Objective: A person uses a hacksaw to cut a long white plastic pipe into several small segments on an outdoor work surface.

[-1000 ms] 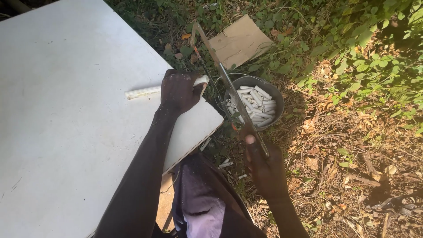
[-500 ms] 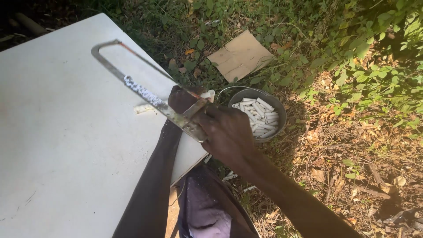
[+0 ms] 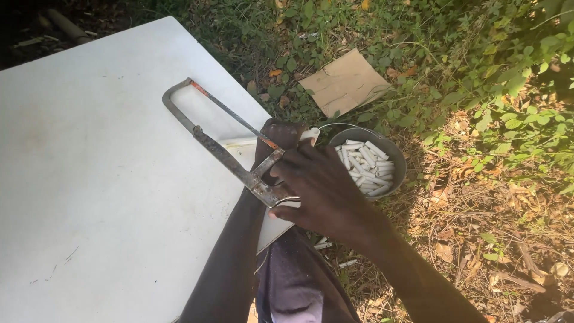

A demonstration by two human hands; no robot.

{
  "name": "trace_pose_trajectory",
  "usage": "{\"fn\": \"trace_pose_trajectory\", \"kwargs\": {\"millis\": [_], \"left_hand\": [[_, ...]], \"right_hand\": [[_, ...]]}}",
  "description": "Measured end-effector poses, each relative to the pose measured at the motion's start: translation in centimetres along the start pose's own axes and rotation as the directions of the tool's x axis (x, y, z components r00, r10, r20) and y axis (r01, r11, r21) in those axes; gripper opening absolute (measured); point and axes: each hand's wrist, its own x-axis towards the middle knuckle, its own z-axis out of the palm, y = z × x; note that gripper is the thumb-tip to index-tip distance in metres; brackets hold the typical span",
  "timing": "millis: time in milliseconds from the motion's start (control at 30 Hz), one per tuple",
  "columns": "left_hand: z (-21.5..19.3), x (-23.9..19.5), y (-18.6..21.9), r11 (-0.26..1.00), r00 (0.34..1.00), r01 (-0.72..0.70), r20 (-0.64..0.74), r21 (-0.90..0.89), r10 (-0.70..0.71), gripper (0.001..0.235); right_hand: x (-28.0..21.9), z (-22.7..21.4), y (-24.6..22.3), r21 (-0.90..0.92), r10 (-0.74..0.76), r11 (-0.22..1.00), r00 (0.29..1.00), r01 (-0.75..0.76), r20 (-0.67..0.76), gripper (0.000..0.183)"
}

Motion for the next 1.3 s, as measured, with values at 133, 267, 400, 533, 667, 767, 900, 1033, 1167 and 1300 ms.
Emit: {"fn": "trace_pose_trajectory", "kwargs": {"millis": [133,267,400,533,667,767,900,1033,1167,1300], "left_hand": [[-0.3,0.3,-0.9,1.0,0.999,0.005,0.042,-0.01,-0.005,0.057],[-1.1,0.4,-1.1,0.998,0.995,0.003,0.095,-0.064,0.003,0.057],[-1.4,0.9,-1.4,0.996,0.992,0.01,0.127,-0.092,0.001,0.057],[-1.6,1.4,-1.8,0.993,0.981,0.025,0.193,-0.112,-0.003,0.058],[-2.0,2.3,-2.1,0.99,0.972,0.042,0.236,-0.132,-0.01,0.058],[-2.7,2.6,-2.4,0.986,0.966,0.052,0.258,-0.158,-0.01,0.058],[-3.3,3.2,-2.6,0.981,0.959,0.062,0.284,-0.181,-0.008,0.059],[-4.0,3.7,-2.8,0.971,0.947,0.08,0.321,-0.225,-0.003,0.059],[-4.4,4.8,-2.9,0.961,0.933,0.09,0.36,-0.263,0.011,0.059],[-5.3,5.4,-3.1,0.942,0.928,0.108,0.371,-0.317,0.018,0.06]], "right_hand": [[-0.5,1.5,4.6,0.661,0.309,0.744,0.928,-0.099,-0.21,0.033],[-1.2,8.8,11.9,0.895,0.729,0.417,0.645,-0.156,-0.227,0.02],[-0.8,11.1,12.4,0.91,0.75,0.345,0.65,-0.229,-0.121,0.032],[0.3,14.3,14.2,0.872,0.608,0.439,0.787,-0.218,-0.109,0.058],[2.4,17.1,16.5,0.859,0.546,0.489,0.821,-0.15,-0.168,0.028],[3.0,17.9,18.1,0.547,0.33,0.837,0.811,-0.013,-0.484,0.029],[2.5,14.5,17.3,-0.029,0.163,0.975,0.805,-0.218,-0.57,0.022],[3.0,12.0,15.0,-0.275,0.114,0.913,0.837,-0.301,-0.535,0.023],[3.8,11.1,14.5,-0.535,0.311,0.724,0.899,-0.434,-0.309,0.026],[2.4,11.1,16.3,-0.248,0.532,0.81,0.844,-0.531,-0.069,0.05]]}}
